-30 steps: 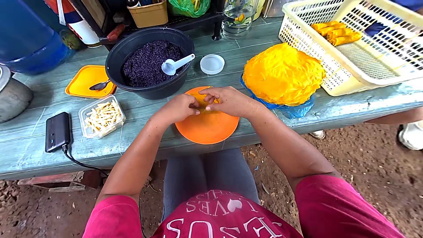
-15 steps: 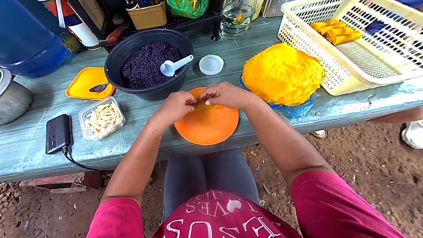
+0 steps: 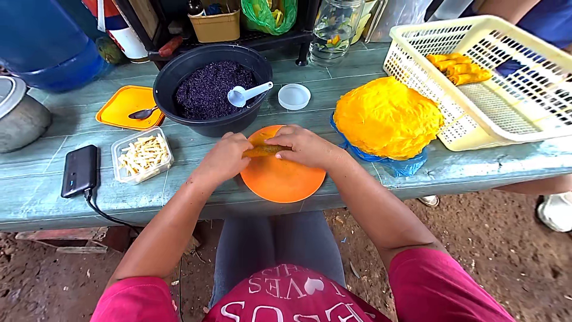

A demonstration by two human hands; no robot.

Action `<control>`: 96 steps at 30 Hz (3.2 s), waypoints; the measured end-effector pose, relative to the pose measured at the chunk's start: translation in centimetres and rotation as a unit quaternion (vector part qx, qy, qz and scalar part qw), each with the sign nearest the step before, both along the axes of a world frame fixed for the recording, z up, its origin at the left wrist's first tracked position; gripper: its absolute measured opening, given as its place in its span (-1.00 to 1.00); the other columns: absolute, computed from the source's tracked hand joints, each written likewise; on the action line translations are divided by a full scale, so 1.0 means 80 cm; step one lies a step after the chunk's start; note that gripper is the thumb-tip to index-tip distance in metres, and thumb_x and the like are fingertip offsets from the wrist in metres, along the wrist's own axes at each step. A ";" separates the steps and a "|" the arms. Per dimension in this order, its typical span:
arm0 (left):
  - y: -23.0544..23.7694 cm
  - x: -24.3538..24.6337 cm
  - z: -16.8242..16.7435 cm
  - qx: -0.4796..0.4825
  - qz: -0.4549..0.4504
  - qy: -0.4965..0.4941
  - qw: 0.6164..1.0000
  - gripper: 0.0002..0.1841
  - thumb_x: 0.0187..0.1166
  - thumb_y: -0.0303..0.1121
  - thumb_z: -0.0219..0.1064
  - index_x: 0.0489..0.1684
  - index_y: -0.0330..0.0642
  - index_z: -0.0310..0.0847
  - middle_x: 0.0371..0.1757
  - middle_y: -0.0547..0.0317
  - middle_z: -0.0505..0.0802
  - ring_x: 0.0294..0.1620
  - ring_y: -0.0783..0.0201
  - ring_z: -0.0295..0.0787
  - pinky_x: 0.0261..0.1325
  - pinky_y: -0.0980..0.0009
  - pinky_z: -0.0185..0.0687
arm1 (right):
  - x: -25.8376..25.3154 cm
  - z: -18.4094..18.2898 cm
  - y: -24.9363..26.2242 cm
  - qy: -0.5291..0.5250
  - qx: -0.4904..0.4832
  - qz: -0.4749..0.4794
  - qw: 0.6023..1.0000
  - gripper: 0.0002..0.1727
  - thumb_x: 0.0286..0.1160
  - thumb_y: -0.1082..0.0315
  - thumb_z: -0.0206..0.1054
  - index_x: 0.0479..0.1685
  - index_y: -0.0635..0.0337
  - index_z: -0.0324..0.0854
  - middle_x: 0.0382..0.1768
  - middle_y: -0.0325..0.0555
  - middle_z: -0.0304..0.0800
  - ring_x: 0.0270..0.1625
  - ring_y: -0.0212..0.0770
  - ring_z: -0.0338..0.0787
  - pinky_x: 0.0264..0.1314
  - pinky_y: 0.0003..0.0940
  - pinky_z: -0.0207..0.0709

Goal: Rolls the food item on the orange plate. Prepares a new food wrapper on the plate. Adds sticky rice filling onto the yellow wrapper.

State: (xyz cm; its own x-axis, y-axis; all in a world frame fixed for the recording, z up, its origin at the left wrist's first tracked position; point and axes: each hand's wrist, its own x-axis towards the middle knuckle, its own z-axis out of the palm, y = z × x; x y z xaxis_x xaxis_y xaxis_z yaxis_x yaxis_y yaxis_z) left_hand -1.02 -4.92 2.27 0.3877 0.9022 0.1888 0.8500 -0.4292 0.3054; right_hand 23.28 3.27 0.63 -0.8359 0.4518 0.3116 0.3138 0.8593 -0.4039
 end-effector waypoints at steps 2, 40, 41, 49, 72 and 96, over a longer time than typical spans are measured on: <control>0.000 -0.006 -0.008 0.041 0.000 0.022 0.999 -0.82 0.53 -0.56 0.33 -0.09 -0.32 0.88 0.02 -0.11 0.88 0.18 -0.11 0.78 0.32 -0.01 0.65 | -0.004 -0.002 0.000 -0.009 0.004 0.002 1.000 -0.63 0.56 0.36 0.40 0.33 0.08 0.79 0.04 0.03 0.83 0.24 0.07 0.73 0.41 -0.02 0.55; 0.027 0.039 -0.027 0.012 -0.044 -0.181 0.982 -0.81 0.63 -0.46 0.36 -0.02 -0.36 0.86 0.11 -0.10 0.89 0.19 0.11 0.84 0.36 0.19 0.69 | 0.063 0.001 -0.046 -0.045 -0.048 -0.253 0.965 -0.63 0.48 0.45 0.46 0.28 0.23 0.77 0.15 0.19 0.79 0.36 0.22 0.70 0.45 0.16 0.53; 0.027 0.040 -0.028 0.014 -0.042 -0.177 0.983 -0.80 0.65 -0.47 0.33 -0.01 -0.36 0.86 0.10 -0.10 0.89 0.18 0.11 0.84 0.36 0.19 0.69 | 0.061 0.002 -0.042 -0.061 -0.039 -0.251 0.965 -0.65 0.51 0.45 0.44 0.27 0.21 0.79 0.12 0.18 0.79 0.35 0.22 0.70 0.43 0.16 0.54; 0.031 0.040 -0.024 -0.026 -0.042 -0.168 0.985 -0.78 0.70 -0.47 0.26 0.05 -0.37 0.82 0.10 -0.12 0.88 0.21 0.08 0.82 0.40 0.15 0.64 | 0.040 -0.001 -0.032 0.031 -0.001 -0.292 0.956 -0.69 0.58 0.62 0.20 -0.01 0.22 0.88 -0.02 0.18 0.79 0.07 0.09 0.82 0.16 -0.03 0.70; 0.034 0.039 -0.027 -0.022 -0.066 -0.169 0.983 -0.79 0.67 -0.46 0.30 0.07 -0.30 0.84 0.08 -0.06 0.87 0.21 0.12 0.79 0.39 0.21 0.63 | 0.018 0.029 -0.050 0.018 -0.232 -0.421 0.877 -0.40 0.59 0.02 0.46 0.42 0.25 0.48 -0.17 0.07 0.78 -0.16 0.04 0.81 -0.01 0.10 0.68; 0.034 0.037 -0.026 -0.046 -0.073 -0.166 0.982 -0.76 0.57 -0.39 0.44 0.09 -0.30 0.84 0.14 -0.08 0.85 0.31 0.04 0.73 0.47 0.10 0.56 | 0.031 0.026 -0.005 0.026 -0.280 -0.187 0.941 -0.62 0.49 0.57 0.24 0.27 0.18 0.64 0.12 -0.07 0.81 -0.02 -0.31 0.79 0.10 -0.29 0.66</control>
